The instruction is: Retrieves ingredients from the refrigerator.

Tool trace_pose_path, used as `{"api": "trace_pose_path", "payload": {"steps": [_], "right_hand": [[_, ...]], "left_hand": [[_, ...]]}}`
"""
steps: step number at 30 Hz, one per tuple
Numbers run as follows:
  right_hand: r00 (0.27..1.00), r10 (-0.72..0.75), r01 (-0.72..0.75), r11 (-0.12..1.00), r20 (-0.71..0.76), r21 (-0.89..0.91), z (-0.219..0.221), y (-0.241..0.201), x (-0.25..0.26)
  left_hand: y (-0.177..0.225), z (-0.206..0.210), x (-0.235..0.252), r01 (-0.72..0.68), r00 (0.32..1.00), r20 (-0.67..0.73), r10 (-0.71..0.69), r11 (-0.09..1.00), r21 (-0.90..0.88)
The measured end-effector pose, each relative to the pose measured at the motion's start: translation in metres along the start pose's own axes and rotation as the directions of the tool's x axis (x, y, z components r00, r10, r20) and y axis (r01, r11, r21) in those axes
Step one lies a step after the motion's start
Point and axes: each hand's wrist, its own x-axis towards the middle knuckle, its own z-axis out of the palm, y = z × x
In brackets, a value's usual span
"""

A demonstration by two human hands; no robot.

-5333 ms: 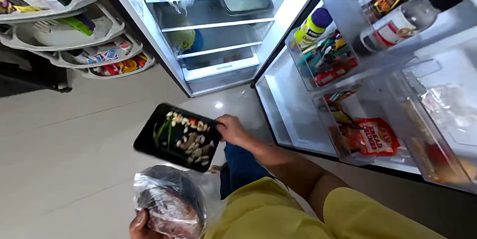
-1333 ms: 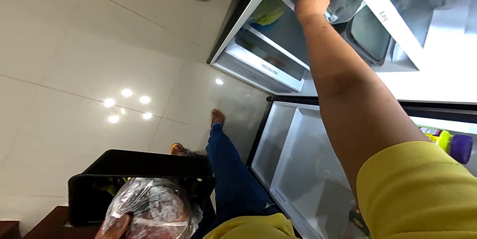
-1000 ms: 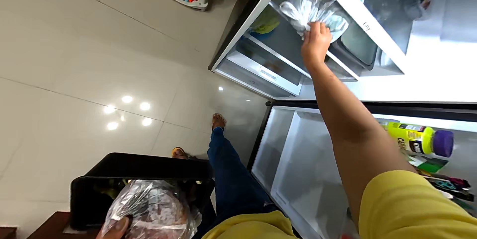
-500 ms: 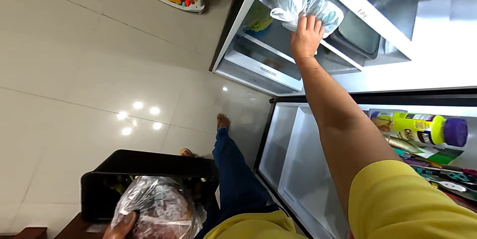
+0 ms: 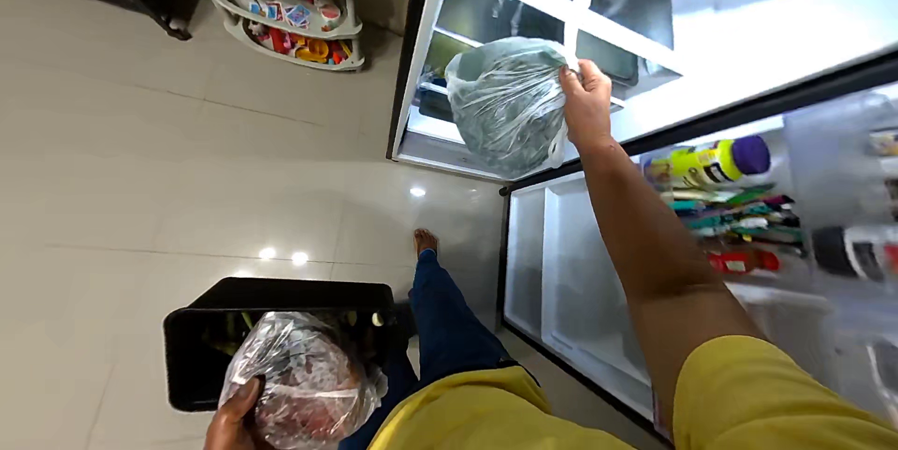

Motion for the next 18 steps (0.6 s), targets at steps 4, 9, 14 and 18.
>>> {"api": "trace_pose_path", "payload": {"steps": [4, 9, 14, 18], "right_hand": [[0.979, 0.200, -0.200, 0.949, 0.025, 0.244, -0.024, -0.024, -0.072], [0.977, 0.206, -0.209, 0.975, 0.046, 0.078, -0.053, -0.021, -0.171], [0.941, 0.325, -0.302, 0.933, 0.094, -0.197, -0.063, 0.006, -0.289], [0.875, 0.431, -0.356, 0.881, 0.219, -0.313, -0.066, 0.067, -0.375]], "left_hand": [[0.020, -0.027, -0.013, 0.006, 0.998, 0.061, -0.009, 0.998, 0.057], [0.037, -0.061, -0.035, -0.035, 0.994, 0.107, 0.020, 0.990, 0.134], [0.033, -0.076, -0.054, -0.036, 0.994, 0.103, 0.022, 0.990, 0.140], [0.018, -0.076, -0.067, -0.044, 0.991, 0.127, 0.028, 0.992, 0.121]]}}
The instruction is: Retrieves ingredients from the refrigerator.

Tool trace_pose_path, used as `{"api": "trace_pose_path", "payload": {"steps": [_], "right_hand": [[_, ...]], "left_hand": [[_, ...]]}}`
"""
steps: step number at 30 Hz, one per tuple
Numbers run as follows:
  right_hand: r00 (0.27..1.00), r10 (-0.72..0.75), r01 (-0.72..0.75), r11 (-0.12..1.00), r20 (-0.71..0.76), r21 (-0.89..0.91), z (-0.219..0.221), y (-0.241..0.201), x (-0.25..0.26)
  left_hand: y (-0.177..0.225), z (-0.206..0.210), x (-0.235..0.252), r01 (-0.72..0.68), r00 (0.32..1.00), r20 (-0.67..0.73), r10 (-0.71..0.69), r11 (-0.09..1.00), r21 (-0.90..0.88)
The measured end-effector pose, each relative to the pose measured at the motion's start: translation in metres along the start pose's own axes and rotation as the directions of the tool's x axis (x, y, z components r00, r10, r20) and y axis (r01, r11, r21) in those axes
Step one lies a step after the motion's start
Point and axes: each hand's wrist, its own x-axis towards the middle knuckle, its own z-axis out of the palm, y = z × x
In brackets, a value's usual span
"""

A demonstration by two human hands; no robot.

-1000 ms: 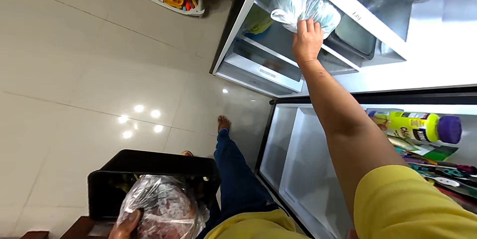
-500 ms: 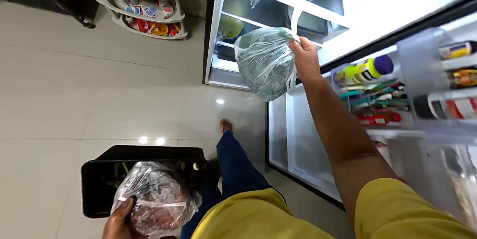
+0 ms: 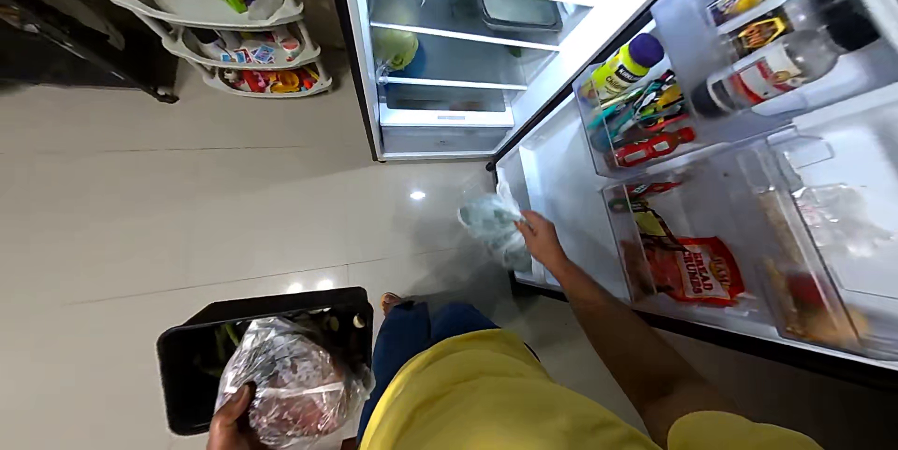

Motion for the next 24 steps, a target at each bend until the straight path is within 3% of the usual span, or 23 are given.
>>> {"api": "trace_pose_path", "payload": {"steps": [4, 9, 13, 17, 24], "right_hand": [[0.965, 0.075, -0.058, 0.996, 0.252, -0.074, 0.016, 0.089, -0.059], [0.910, 0.156, -0.097, 0.981, 0.384, -0.169, 0.014, 0.185, -0.146], [0.847, 0.355, -0.301, 0.934, 0.394, -0.194, -0.012, 0.241, -0.203], [0.821, 0.472, -0.446, 0.881, 0.320, -0.156, -0.058, 0.286, -0.228], [0.819, 0.454, -0.381, 0.888, 0.351, -0.260, -0.105, 0.325, -0.217]], "left_hand": [[-0.012, 0.022, -0.020, 0.002, 1.000, -0.010, -0.002, 1.000, 0.000], [-0.032, 0.060, -0.053, 0.007, 1.000, 0.007, -0.007, 1.000, 0.020], [-0.055, 0.094, -0.079, 0.008, 1.000, 0.019, -0.008, 1.000, 0.001], [-0.079, 0.123, -0.100, 0.021, 0.998, 0.058, -0.019, 0.999, -0.028], [-0.107, 0.145, -0.126, 0.020, 0.995, 0.101, -0.016, 0.999, -0.037]]}}
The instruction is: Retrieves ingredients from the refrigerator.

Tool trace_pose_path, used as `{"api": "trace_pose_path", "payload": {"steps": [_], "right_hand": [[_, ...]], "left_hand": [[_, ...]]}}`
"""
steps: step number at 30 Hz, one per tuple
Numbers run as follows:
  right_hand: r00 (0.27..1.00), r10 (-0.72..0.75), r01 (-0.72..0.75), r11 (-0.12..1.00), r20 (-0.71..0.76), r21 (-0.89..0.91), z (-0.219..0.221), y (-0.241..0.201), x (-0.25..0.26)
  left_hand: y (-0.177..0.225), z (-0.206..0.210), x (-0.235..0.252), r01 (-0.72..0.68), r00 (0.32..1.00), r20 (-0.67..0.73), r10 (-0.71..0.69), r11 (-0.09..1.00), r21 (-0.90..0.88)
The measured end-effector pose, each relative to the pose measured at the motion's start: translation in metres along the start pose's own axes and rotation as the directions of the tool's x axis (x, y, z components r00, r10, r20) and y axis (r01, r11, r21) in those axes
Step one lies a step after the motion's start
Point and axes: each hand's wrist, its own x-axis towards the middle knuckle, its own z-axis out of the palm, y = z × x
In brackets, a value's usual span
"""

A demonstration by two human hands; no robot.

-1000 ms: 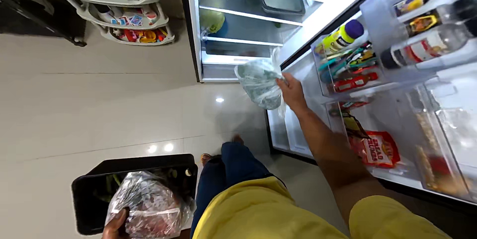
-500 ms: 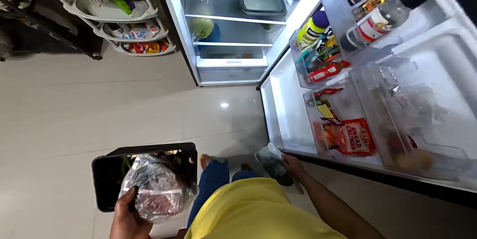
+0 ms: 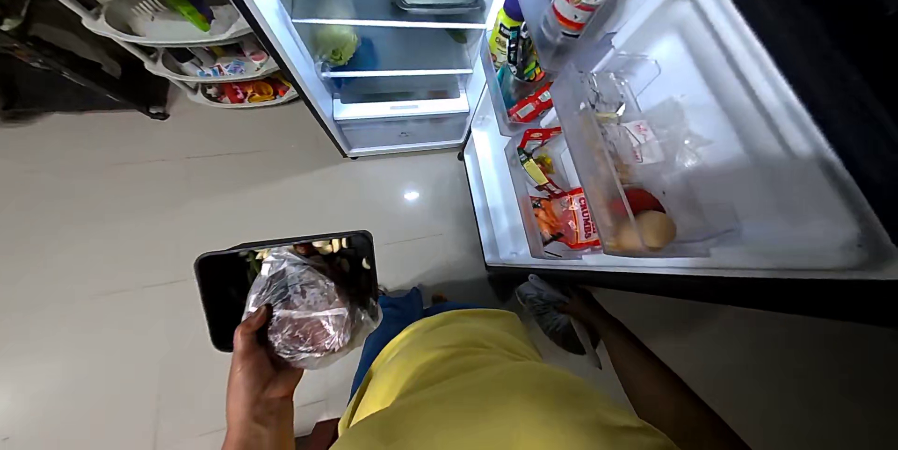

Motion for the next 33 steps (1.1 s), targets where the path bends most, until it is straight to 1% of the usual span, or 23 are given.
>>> {"api": "trace_pose_path", "payload": {"steps": [2, 5, 8, 12, 15, 18, 20, 22, 25, 27, 30, 31, 33], "right_hand": [[0.999, 0.035, -0.035, 0.999, 0.021, -0.007, -0.004, 0.004, 0.004], [0.994, 0.111, -0.111, 0.987, 0.006, 0.117, -0.010, 0.011, 0.007], [0.990, 0.141, -0.143, 0.976, 0.023, 0.162, -0.019, 0.007, 0.008], [0.991, 0.134, -0.123, 0.945, -0.018, 0.304, -0.011, -0.002, 0.009], [0.996, 0.084, -0.073, 0.951, -0.023, 0.301, 0.002, -0.017, 0.007], [0.994, 0.081, -0.056, 0.949, -0.067, 0.310, 0.022, -0.046, 0.001], [0.992, 0.044, -0.003, 0.945, -0.119, 0.327, 0.039, -0.066, 0.000], [0.987, 0.022, 0.031, 0.945, -0.157, 0.324, 0.056, -0.085, 0.003], [0.987, -0.010, 0.053, 0.963, -0.162, 0.263, 0.076, -0.123, 0.007], [0.990, 0.000, 0.032, 0.974, -0.143, 0.223, 0.088, -0.155, 0.007], [0.991, 0.063, -0.045, 0.987, -0.114, 0.153, 0.104, -0.207, 0.004], [0.991, 0.093, -0.078, 0.986, -0.097, 0.151, 0.109, -0.226, 0.001], [0.984, 0.170, -0.157, 0.967, -0.049, 0.202, 0.121, -0.263, -0.003]], "left_hand": [[-0.004, 0.000, -0.007, -0.005, 1.000, -0.012, 0.005, 1.000, 0.006], [-0.005, -0.004, -0.018, -0.018, 0.999, -0.034, 0.018, 1.000, 0.010], [-0.002, -0.012, -0.027, -0.047, 0.997, -0.068, 0.048, 0.999, 0.012], [0.002, -0.026, -0.033, -0.075, 0.989, -0.130, 0.071, 0.997, -0.030], [0.007, -0.039, -0.031, -0.081, 0.983, -0.170, 0.072, 0.996, -0.048], [0.016, -0.054, -0.021, -0.084, 0.972, -0.228, 0.059, 0.991, -0.101], [0.025, -0.063, -0.011, -0.074, 0.967, -0.251, 0.040, 0.989, -0.130], [0.036, -0.075, 0.000, -0.066, 0.966, -0.258, 0.023, 0.985, -0.159], [0.057, -0.101, 0.014, -0.081, 0.971, -0.237, 0.032, 0.977, -0.199], [0.073, -0.122, 0.022, -0.106, 0.972, -0.227, 0.057, 0.972, -0.211], [0.099, -0.159, 0.032, -0.123, 0.969, -0.235, 0.072, 0.969, -0.213], [0.108, -0.172, 0.034, -0.134, 0.965, -0.248, 0.081, 0.969, -0.207], [0.129, -0.200, 0.039, -0.187, 0.955, -0.267, 0.131, 0.963, -0.197]]}}
